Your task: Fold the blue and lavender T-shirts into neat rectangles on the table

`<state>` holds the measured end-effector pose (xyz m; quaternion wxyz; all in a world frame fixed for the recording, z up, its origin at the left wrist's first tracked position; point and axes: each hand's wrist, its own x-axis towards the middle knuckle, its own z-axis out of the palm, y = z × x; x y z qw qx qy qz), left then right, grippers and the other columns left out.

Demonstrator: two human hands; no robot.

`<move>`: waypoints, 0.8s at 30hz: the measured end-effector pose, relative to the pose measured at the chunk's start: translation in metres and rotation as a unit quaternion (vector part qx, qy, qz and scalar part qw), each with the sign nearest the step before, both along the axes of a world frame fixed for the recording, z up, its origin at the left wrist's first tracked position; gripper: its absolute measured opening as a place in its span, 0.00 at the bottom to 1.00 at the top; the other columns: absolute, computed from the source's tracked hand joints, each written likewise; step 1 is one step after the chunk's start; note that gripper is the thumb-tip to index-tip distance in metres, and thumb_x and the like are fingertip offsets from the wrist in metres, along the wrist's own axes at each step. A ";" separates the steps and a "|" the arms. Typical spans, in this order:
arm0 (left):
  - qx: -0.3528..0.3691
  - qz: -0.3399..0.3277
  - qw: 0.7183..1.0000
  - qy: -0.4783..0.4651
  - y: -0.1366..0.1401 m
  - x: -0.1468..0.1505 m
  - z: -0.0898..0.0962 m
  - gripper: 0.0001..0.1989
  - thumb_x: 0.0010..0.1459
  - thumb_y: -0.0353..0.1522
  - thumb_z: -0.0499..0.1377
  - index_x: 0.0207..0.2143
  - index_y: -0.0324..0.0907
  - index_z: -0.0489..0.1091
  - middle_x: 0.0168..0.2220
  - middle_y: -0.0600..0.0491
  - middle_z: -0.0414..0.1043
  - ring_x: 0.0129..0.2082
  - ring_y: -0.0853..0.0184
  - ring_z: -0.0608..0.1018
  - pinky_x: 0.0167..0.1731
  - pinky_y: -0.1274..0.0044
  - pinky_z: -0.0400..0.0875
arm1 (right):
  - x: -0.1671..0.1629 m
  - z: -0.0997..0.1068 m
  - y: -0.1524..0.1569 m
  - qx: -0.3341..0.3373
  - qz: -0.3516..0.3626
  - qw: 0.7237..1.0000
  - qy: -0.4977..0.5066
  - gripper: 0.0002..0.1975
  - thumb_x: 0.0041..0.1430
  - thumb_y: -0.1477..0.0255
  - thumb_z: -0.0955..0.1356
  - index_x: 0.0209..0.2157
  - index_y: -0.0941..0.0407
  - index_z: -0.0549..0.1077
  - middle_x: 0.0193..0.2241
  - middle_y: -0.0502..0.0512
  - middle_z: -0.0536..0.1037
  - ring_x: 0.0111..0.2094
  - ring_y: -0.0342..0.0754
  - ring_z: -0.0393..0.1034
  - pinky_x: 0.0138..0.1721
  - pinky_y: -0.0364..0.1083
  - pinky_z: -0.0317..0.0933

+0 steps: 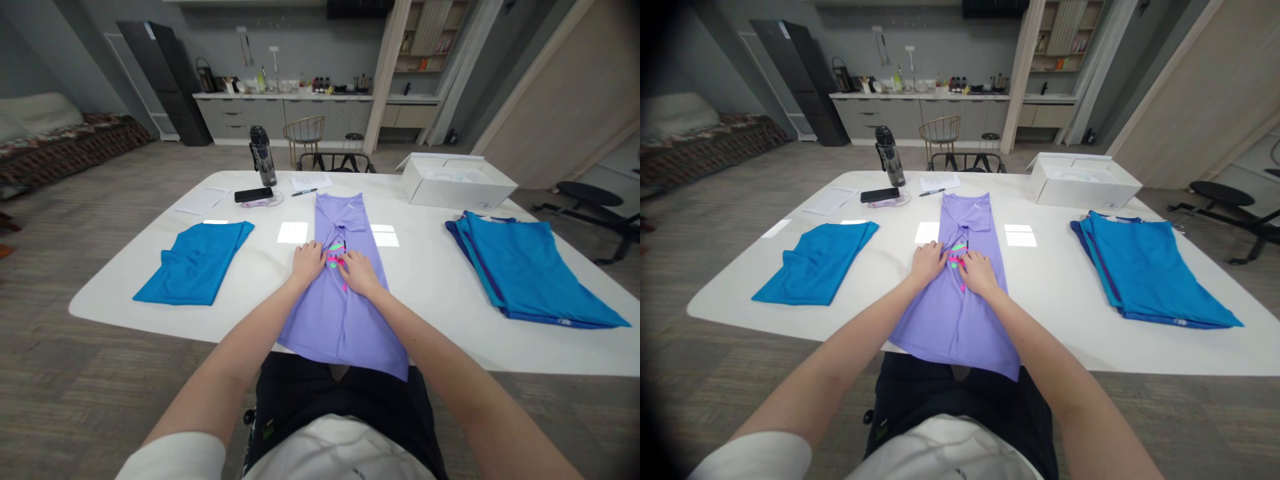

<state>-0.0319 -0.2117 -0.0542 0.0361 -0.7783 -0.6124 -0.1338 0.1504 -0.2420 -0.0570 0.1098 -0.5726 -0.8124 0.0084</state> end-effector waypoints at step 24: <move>-0.120 0.057 0.991 0.002 -0.145 -0.060 0.025 0.10 0.68 0.38 0.55 0.47 0.46 0.74 0.42 0.48 0.82 0.41 0.57 0.83 0.40 0.70 0.71 | -0.051 0.018 0.002 -0.017 0.192 0.981 -0.008 0.12 0.68 0.75 0.65 0.47 0.55 0.78 0.47 0.61 0.75 0.50 0.56 0.69 0.48 0.51 0.58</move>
